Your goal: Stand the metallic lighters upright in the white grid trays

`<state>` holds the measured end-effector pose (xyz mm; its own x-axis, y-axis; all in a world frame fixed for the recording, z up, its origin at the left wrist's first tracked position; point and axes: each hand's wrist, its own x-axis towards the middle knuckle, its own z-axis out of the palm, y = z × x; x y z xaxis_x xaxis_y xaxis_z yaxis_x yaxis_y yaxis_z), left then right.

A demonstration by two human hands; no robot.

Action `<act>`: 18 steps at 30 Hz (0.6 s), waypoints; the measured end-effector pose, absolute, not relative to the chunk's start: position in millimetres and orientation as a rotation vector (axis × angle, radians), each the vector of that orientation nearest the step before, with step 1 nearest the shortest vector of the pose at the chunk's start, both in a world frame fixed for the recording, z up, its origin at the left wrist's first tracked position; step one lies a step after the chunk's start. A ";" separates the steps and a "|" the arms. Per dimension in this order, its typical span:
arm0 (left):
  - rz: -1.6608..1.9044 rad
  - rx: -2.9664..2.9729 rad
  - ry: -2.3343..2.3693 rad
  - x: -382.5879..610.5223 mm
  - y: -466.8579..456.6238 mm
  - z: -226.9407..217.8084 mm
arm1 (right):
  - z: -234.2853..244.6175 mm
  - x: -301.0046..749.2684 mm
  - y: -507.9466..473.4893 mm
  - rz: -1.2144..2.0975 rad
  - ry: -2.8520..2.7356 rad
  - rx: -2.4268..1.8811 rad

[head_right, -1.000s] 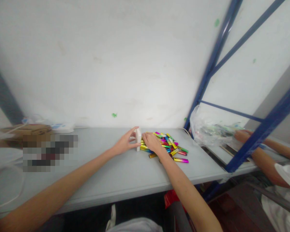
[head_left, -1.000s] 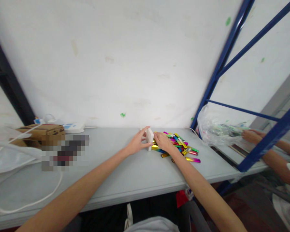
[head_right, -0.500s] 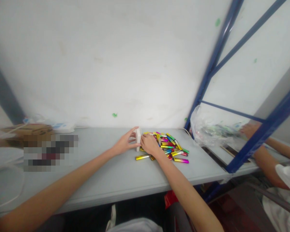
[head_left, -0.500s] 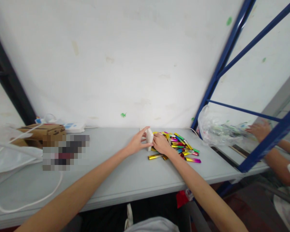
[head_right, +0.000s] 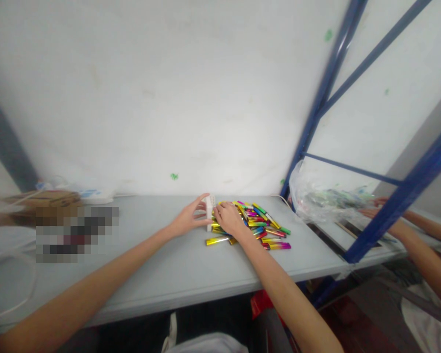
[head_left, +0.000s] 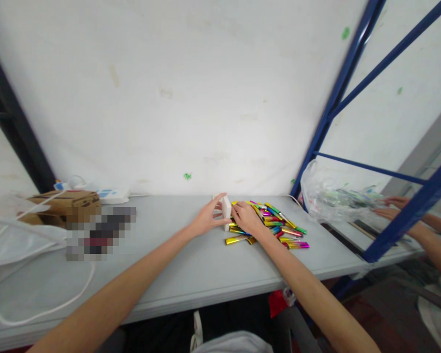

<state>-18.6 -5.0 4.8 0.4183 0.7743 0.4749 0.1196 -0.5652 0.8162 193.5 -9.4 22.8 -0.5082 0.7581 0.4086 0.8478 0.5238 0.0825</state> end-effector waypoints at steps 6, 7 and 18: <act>1.156 1.945 0.739 -21.4 -5.6 8.8 | 13.3 186.5 -3.3 -0.375 -2.586 -1.234; 1.151 1.946 0.738 -22.3 -5.9 9.8 | 12.4 187.6 -2.3 -0.383 -2.585 -1.226; 1.064 1.896 0.781 -47.0 -3.7 21.0 | 11.3 201.7 0.8 -0.379 -2.496 -1.224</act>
<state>-47.0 -3.7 21.0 0.4536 0.8047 0.3830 0.1240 -0.4826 0.8670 201.7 0.8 11.3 -0.5742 0.7098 0.4080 0.7989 0.5947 0.0898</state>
